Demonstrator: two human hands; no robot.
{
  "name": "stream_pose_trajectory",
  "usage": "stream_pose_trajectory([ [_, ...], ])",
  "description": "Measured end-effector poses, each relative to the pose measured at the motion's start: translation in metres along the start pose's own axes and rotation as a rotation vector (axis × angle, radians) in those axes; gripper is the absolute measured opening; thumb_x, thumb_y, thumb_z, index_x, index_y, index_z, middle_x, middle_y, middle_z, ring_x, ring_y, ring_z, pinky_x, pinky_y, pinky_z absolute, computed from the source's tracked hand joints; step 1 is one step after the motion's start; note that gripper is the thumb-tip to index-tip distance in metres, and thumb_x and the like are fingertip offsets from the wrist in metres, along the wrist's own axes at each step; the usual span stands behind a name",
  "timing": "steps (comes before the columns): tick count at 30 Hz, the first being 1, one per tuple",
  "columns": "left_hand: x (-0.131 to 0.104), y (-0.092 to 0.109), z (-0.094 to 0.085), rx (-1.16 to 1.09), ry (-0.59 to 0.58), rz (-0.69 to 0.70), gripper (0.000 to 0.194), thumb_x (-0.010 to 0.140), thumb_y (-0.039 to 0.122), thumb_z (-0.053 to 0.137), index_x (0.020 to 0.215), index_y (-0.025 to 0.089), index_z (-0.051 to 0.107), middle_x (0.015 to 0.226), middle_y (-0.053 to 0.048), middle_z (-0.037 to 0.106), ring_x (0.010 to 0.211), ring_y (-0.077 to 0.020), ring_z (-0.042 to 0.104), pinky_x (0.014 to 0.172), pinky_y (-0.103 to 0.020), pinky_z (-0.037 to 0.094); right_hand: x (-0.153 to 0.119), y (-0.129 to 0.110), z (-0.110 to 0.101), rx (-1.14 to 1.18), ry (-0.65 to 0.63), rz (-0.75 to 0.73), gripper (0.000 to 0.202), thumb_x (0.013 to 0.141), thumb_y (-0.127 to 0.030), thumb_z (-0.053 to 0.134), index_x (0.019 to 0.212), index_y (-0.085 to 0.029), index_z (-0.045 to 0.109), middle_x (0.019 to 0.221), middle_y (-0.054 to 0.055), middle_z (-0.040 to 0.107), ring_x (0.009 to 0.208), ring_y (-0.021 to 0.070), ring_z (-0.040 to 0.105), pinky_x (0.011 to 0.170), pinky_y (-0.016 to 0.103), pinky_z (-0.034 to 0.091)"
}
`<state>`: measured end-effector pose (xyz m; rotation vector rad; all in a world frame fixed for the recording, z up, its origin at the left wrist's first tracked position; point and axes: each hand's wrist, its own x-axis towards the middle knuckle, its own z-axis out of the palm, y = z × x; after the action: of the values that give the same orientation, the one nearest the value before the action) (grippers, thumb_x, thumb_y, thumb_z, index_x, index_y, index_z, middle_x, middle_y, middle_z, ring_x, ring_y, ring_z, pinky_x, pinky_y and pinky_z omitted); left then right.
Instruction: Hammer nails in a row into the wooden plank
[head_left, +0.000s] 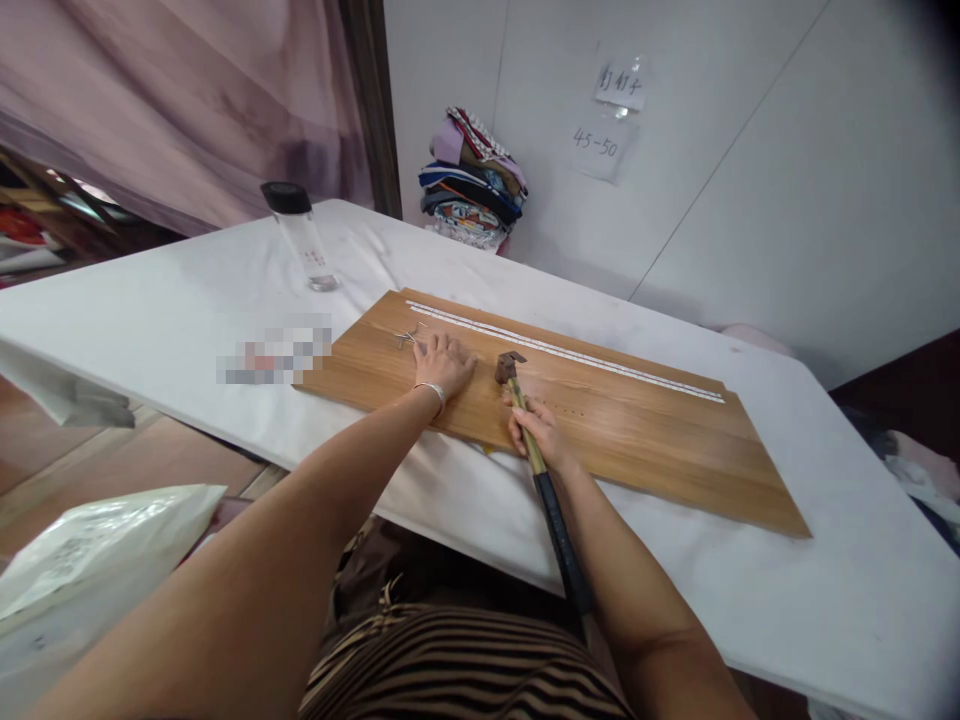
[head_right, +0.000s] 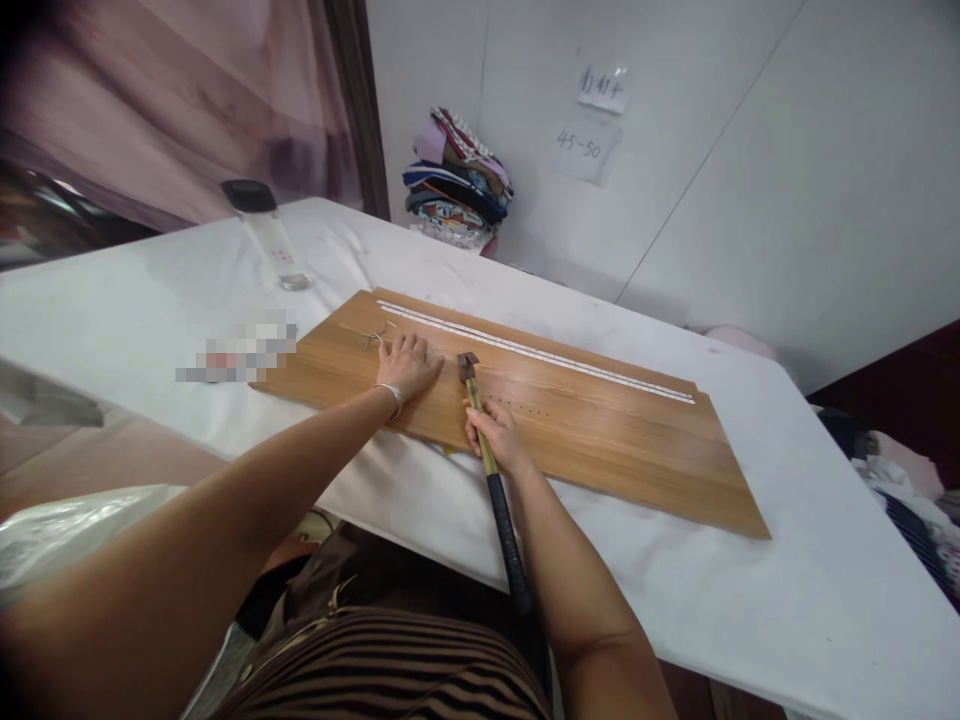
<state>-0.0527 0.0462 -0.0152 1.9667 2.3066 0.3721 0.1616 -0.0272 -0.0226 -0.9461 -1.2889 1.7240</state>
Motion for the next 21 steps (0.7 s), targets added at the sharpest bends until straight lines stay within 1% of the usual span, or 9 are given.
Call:
stream_pose_trajectory([
  [8, 0.0014, -0.0012, 0.0026, 0.006, 0.008, -0.002, 0.055, 0.102, 0.048, 0.039, 0.140, 0.019, 0.065, 0.157, -0.020, 0.058, 0.151, -0.0387, 0.043, 0.125, -0.063, 0.029, 0.0012, 0.0019, 0.0003, 0.021, 0.007, -0.001, 0.049, 0.075, -0.056, 0.077, 0.105, -0.021, 0.060, 0.052, -0.011, 0.056, 0.034, 0.0086, 0.042, 0.036, 0.021, 0.026],
  [21, -0.0009, 0.0015, -0.0028, 0.011, -0.007, -0.002, 0.054, 0.102, 0.048, 0.038, 0.140, 0.019, 0.065, 0.157, -0.020, 0.057, 0.151, -0.0381, 0.043, 0.124, -0.061, 0.029, 0.0005, -0.0013, 0.0007, 0.002, 0.004, 0.013, 0.047, 0.073, -0.056, 0.077, 0.102, -0.023, 0.061, 0.051, -0.012, 0.057, 0.034, 0.0088, 0.042, 0.036, 0.021, 0.027],
])
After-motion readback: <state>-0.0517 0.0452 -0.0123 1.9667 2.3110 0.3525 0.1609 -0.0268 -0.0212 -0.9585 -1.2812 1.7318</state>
